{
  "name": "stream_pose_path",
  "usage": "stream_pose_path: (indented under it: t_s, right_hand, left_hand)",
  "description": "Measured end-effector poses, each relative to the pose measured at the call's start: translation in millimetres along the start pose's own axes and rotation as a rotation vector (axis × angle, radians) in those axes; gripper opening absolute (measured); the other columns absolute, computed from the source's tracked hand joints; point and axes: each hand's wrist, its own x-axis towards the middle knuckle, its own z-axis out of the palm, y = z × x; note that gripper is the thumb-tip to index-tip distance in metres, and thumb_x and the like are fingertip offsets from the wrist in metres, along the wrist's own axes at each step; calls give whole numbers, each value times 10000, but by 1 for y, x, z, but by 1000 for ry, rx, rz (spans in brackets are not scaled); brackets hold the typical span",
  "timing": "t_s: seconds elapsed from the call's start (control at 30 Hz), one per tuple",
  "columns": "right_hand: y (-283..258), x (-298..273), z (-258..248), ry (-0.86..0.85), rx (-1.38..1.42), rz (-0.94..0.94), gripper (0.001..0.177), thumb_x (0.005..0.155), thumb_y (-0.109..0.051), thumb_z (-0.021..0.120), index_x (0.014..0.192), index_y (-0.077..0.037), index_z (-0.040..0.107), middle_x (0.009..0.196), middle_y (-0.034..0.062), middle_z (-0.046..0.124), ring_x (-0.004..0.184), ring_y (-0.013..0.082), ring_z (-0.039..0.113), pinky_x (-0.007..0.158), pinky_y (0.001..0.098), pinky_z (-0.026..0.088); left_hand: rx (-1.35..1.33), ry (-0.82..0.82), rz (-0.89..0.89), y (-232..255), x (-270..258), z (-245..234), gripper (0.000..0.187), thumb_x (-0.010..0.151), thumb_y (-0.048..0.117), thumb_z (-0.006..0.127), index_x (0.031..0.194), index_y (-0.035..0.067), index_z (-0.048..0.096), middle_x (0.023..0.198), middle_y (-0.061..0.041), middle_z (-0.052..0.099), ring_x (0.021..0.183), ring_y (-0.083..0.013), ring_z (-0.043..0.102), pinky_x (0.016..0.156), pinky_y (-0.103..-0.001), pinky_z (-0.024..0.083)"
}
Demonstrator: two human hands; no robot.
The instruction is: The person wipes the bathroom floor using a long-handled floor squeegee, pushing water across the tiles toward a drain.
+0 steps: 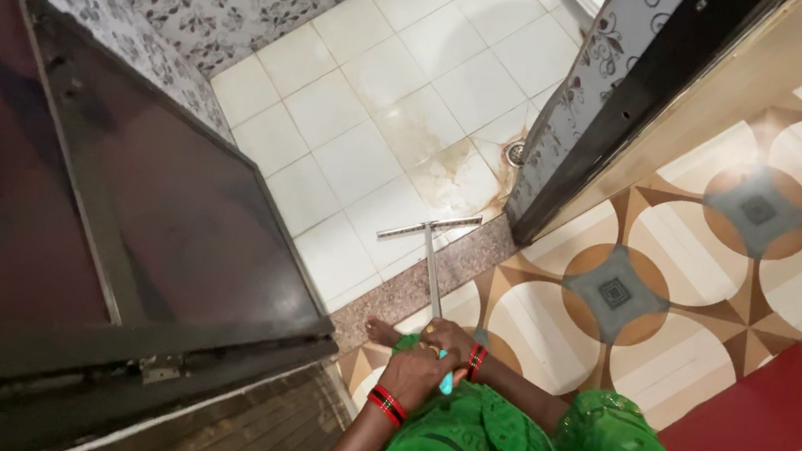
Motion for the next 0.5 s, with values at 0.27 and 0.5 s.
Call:
stream_pose_path:
  t_s: [0.27,0.5]
  right_hand:
    - [23,9,-37,-132,-223,-71,206,829,-344,685,908,-156,660,956,16,672,1010,281,637,955,426,494]
    - [41,21,-64,246,146,-78,233,808,-248,764,978,-135,652,1150,56,700,1144,255,642,1114,430,421]
  left_hand:
    - [136,114,215,-32,51,71,190,933,188,620,1107,137,677,906,-116,704,837,-305,708,613,-418,563]
    - [75,370,251,-22,97,-6,181,791,280,735,888,135,687,994,-158,703,1009,-368,669,915,-514,506]
